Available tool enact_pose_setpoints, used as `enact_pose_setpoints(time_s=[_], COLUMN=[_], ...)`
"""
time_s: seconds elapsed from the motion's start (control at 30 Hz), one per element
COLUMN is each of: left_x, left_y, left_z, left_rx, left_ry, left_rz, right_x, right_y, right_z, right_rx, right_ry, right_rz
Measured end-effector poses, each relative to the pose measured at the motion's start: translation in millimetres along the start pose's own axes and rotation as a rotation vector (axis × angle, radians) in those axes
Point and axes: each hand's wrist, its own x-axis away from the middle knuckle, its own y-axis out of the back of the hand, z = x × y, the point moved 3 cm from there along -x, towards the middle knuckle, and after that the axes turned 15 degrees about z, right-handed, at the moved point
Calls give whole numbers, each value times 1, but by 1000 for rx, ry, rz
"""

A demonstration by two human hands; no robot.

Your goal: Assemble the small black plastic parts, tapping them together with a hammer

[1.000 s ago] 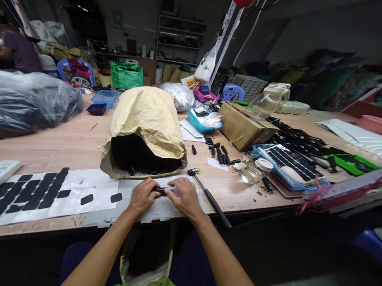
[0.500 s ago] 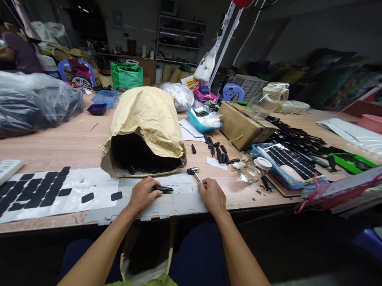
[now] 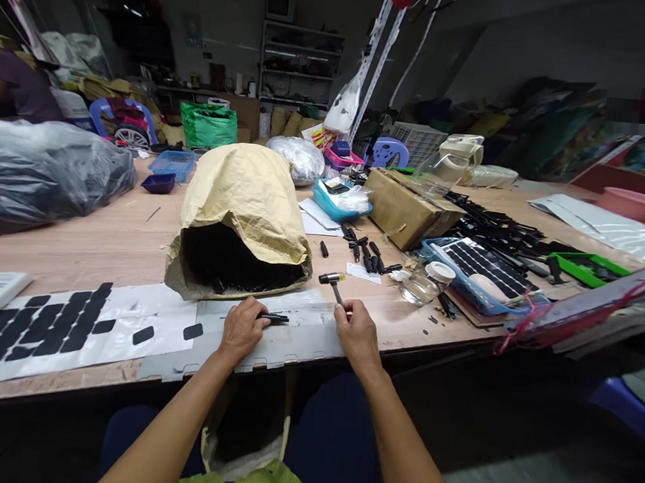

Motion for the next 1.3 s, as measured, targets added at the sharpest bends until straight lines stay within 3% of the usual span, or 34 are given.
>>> enact_pose_setpoints(time_s=[0.1, 0.33, 0.57, 0.8, 1.03, 1.2, 1.3], left_x=[-1, 0, 1, -1, 0, 0, -1], left_y=[1, 0, 1, 1, 4, 4, 4], left_z=[2, 2, 0, 2, 1, 1, 1], left_rx=[19, 63, 52, 108, 151, 153, 140], left_ry=[-9, -35, -41, -25, -16, 3, 16], left_rz=[-11, -14, -28, -12, 11, 3, 6], right_x=[30, 69, 75, 79, 82, 64, 44], right_y=[-10, -40, -50, -48, -59, -39, -24], right_z=[15, 40, 43, 55, 52, 40, 25], right_rx=[-181, -82, 104, 91, 158, 136, 261], right_ry=[144, 402, 360, 424, 407, 315, 180], right_rz=[111, 203, 135, 90, 169, 28, -61])
